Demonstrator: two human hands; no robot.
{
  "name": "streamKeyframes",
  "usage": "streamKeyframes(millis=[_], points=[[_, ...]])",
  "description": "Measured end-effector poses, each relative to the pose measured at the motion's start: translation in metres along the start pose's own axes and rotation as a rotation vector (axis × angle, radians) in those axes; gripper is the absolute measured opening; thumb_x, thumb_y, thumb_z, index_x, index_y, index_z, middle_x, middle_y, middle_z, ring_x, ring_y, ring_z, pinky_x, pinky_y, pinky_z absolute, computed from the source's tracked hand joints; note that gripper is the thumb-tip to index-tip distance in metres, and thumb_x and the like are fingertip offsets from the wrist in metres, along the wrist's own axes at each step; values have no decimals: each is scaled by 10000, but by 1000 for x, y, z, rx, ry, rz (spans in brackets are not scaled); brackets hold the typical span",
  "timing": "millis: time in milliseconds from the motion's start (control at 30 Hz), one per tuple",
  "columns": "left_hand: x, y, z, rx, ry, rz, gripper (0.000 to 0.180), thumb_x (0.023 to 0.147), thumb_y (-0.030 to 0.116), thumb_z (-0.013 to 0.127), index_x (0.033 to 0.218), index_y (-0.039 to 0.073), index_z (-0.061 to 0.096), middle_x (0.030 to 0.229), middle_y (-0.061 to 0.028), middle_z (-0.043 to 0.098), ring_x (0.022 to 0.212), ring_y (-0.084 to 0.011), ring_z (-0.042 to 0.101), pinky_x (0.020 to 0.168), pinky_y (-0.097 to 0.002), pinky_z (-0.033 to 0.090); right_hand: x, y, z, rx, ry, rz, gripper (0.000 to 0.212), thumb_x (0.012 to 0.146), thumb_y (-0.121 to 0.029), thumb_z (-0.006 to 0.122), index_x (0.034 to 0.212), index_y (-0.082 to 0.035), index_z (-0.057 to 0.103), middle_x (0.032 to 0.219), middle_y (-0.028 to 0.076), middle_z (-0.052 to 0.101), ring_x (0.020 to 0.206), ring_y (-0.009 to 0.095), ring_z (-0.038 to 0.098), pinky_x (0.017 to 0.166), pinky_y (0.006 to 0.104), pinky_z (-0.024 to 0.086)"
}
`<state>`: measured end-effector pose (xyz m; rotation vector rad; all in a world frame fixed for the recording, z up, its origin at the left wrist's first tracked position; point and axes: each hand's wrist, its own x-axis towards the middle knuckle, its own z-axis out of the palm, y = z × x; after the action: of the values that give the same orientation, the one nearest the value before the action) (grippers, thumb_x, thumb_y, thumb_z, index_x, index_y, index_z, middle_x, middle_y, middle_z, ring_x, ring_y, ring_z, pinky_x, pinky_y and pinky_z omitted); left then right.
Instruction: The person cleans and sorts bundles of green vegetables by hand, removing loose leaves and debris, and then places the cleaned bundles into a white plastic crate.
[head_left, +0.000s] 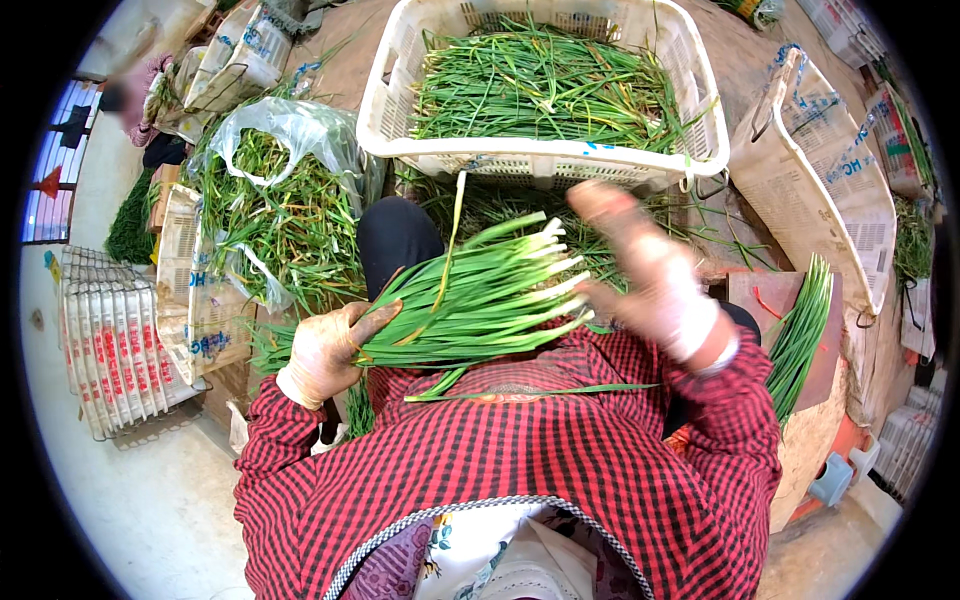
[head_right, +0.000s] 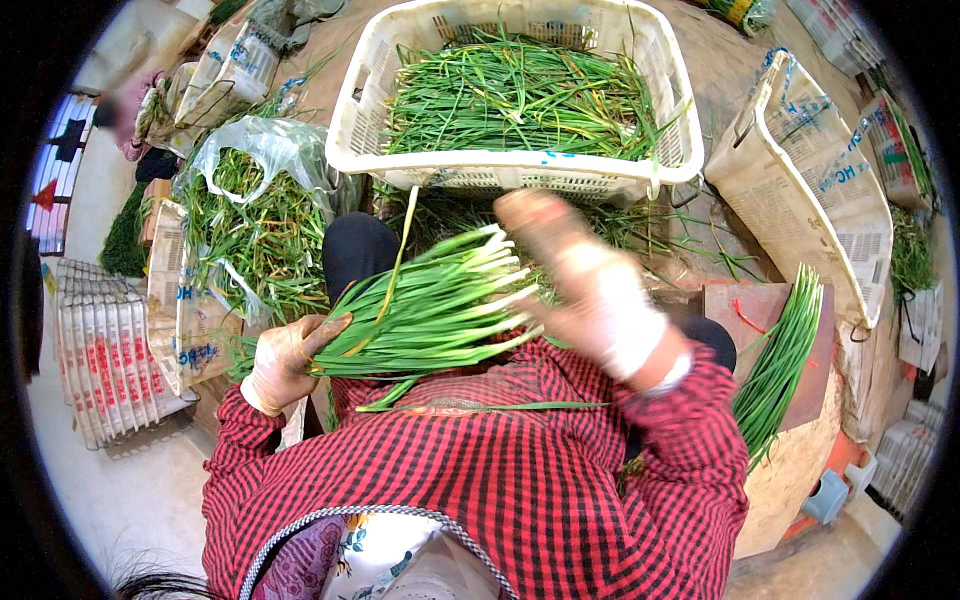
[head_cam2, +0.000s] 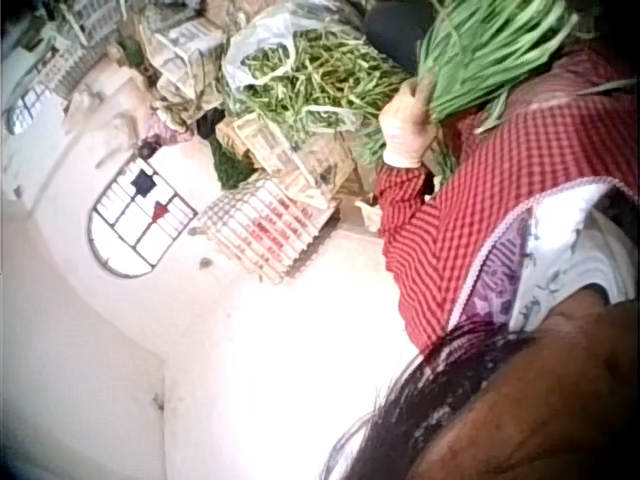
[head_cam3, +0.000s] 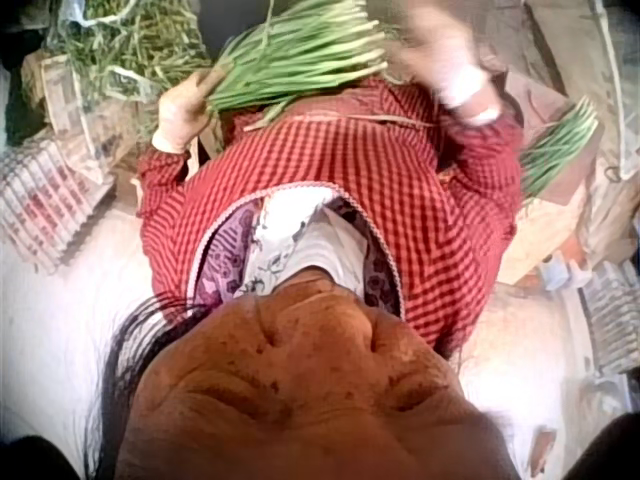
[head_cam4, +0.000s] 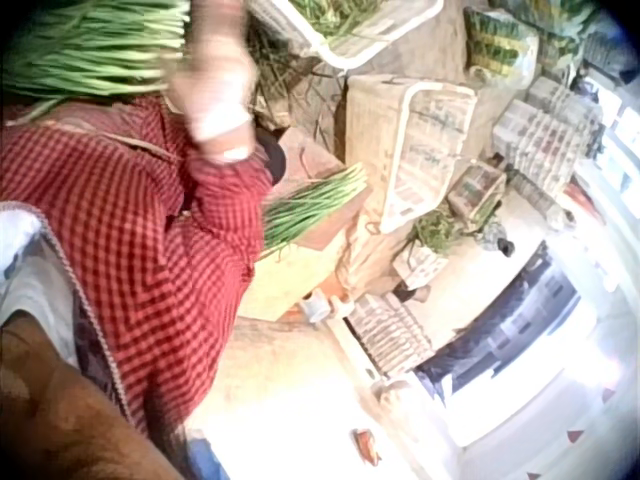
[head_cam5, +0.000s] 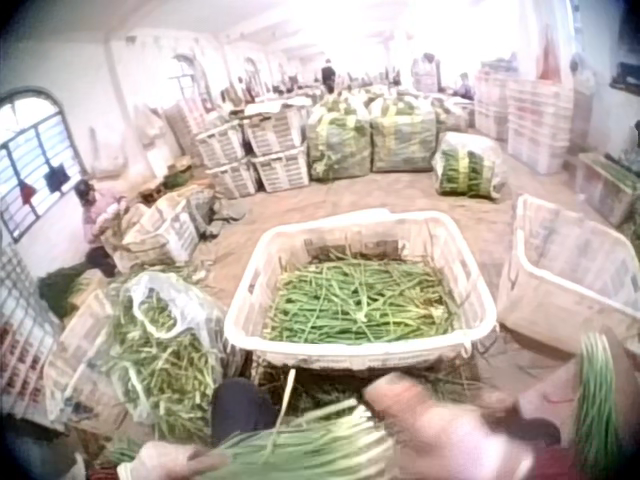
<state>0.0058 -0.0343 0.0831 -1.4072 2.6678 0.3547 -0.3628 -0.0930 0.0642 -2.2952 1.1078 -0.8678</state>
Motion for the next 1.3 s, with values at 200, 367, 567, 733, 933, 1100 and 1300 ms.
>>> streamKeyframes(millis=[200, 367, 567, 733, 933, 1100, 1300], points=[[-5, 1, 0, -29, 31, 66, 765, 544, 24, 643, 1273, 200, 492, 986, -116, 606, 799, -283, 621, 622, -362, 510, -1, -19, 72, -117, -420, -147, 171, 760, -153, 577, 925, -118, 606, 746, 61, 573, 692, 262, 610, 556, 366, 501], [-10, -2, 5, -37, -19, 50, 753, 534, 34, 646, 1257, 196, 509, 977, -115, 602, 781, -282, 617, 597, -372, 505, -29, 19, 41, -262, -261, 10, 239, 676, -84, 628, 910, -134, 620, 784, 65, 598, 723, 262, 615, 589, 368, 499], [-7, -7, 3, -58, 26, 132, 801, 501, 42, 659, 1270, 201, 502, 990, -117, 602, 798, -280, 620, 602, -369, 509, -41, 100, -32, -668, -442, 817, 460, 710, -166, 661, 1157, -158, 554, 1116, 101, 590, 970, 287, 596, 773, 378, 499], [2, -1, -3, -17, -25, 159, 835, 477, 31, 665, 1276, 206, 498, 1021, -123, 601, 827, -280, 619, 641, -367, 511, 15, 15, 30, -71, -172, -34, 660, 735, -114, 637, 1347, -177, 398, 1354, 115, 433, 1173, 268, 499, 929, 336, 464], [-4, -5, -3, -16, 15, 194, 800, 488, 27, 671, 1254, 200, 521, 1033, -130, 605, 844, -285, 618, 658, -359, 511, 25, 5, 76, -31, -370, -179, 81, 692, -130, 610, 756, -88, 585, 744, 95, 589, 711, 303, 621, 626, 402, 506], [-18, -4, 12, -101, 72, 55, 753, 507, 39, 675, 1234, 190, 545, 991, -102, 619, 812, -274, 625, 652, -354, 503, -22, 76, 16, -480, -139, 373, 194, 702, -49, 579, 864, -129, 650, 795, 110, 610, 761, 288, 625, 652, 384, 508], [-11, -4, 14, -149, 75, 87, 766, 498, 36, 677, 1237, 192, 544, 987, -101, 619, 812, -275, 626, 654, -348, 503, -47, 39, 22, -43, -204, 416, 182, 796, -267, 628, 891, -117, 668, 797, 94, 631, 766, 263, 633, 684, 364, 506]])
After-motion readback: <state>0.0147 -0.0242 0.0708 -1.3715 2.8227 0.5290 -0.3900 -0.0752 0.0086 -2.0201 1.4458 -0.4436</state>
